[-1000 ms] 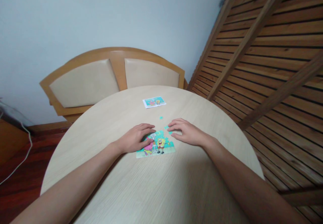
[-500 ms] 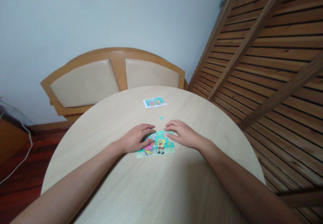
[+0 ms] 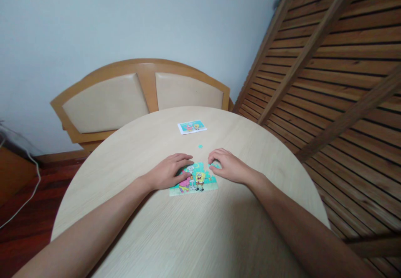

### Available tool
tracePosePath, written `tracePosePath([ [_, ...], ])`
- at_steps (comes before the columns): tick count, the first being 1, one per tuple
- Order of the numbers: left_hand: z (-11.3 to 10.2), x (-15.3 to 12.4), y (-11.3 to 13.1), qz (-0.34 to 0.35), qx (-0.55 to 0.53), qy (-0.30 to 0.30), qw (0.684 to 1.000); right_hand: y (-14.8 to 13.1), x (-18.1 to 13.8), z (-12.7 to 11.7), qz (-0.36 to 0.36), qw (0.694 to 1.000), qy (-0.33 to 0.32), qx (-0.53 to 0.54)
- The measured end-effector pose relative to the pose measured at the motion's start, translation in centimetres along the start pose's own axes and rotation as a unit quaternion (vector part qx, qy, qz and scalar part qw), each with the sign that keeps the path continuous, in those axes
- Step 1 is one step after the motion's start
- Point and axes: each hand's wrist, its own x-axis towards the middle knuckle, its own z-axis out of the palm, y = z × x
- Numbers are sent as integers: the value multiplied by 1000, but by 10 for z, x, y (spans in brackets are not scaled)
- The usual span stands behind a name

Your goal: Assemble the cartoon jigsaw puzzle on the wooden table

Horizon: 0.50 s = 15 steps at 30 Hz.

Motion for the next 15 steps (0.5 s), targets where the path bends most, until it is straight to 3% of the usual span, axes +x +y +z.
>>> tracePosePath([
  [8, 0, 0, 1, -1, 4, -5, 1000, -10, 4, 2, 0, 998, 23, 51],
  [15, 1, 0, 0, 1, -5, 1, 1000, -13, 8, 12, 118, 979, 63, 155],
])
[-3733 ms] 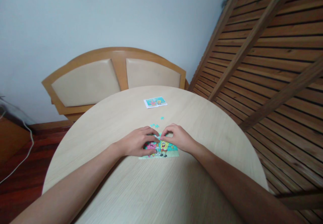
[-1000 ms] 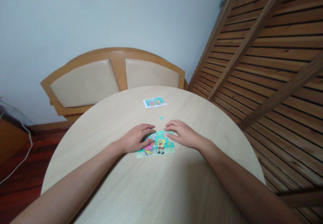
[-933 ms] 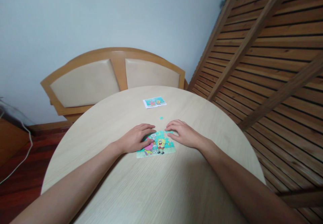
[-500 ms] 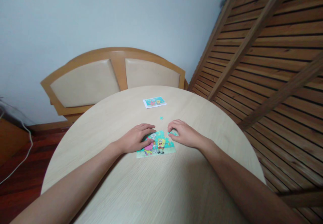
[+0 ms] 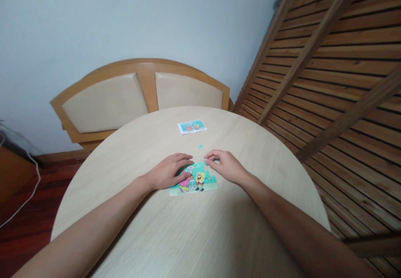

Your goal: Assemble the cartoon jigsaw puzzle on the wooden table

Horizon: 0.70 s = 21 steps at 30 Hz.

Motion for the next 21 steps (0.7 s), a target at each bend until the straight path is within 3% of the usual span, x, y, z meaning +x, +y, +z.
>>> tracePosePath([
  [3, 0, 1, 1, 0, 1, 0, 1000, 3, 1, 3, 12, 1000, 4, 14],
  [9, -1, 1, 2, -3, 7, -6, 1000, 9, 3, 8, -16, 997, 28, -74],
  [21, -1, 0, 2, -2, 11, -7, 1000, 8, 4, 7, -31, 990, 27, -132],
])
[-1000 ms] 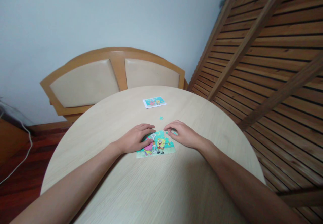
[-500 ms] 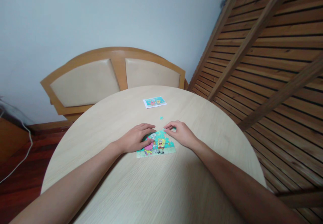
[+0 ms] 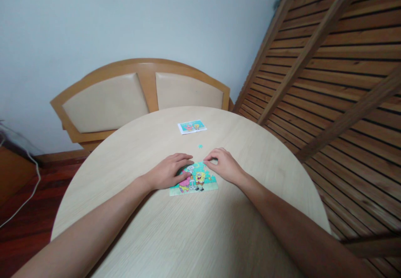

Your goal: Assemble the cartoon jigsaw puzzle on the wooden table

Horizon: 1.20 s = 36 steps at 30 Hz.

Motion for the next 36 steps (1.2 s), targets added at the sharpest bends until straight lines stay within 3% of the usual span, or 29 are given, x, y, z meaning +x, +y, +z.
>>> tracePosePath([
  [27, 2, 0, -3, 3, -3, 6, 1000, -7, -1, 0, 7, 999, -11, -32],
  [32, 2, 0, -2, 5, 8, -3, 1000, 3, 1, -24, -9, 999, 19, -32],
  [36, 1, 0, -2, 4, 8, -5, 1000, 16, -3, -48, -31, 999, -25, -30],
])
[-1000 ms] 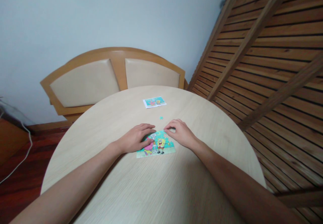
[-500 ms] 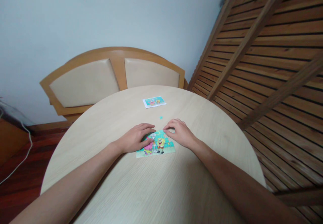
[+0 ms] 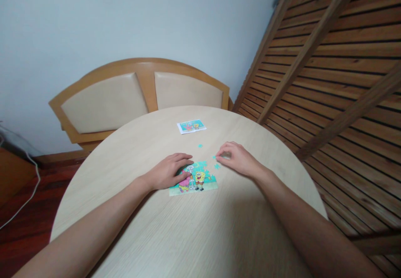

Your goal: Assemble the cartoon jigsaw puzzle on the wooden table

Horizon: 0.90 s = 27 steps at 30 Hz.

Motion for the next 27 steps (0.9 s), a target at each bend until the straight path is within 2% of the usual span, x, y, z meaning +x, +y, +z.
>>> tracePosePath([
  [3, -1, 0, 0, 2, -2, 4, 1000, 5, -4, -6, -16, 999, -36, 0],
  [9, -1, 1, 2, -1, -2, 0, 1000, 1, -5, -2, -13, 996, -89, -20],
  [16, 0, 1, 0, -2, -6, -1, 1000, 0, -5, 0, -16, 996, -87, -6],
  [22, 0, 1, 1, 1, -8, 8, 1000, 4, -6, -1, -19, 994, -109, 1],
  [27, 0, 1, 1, -2, -7, 6, 1000, 6, -6, 3, -23, 995, -96, 13],
])
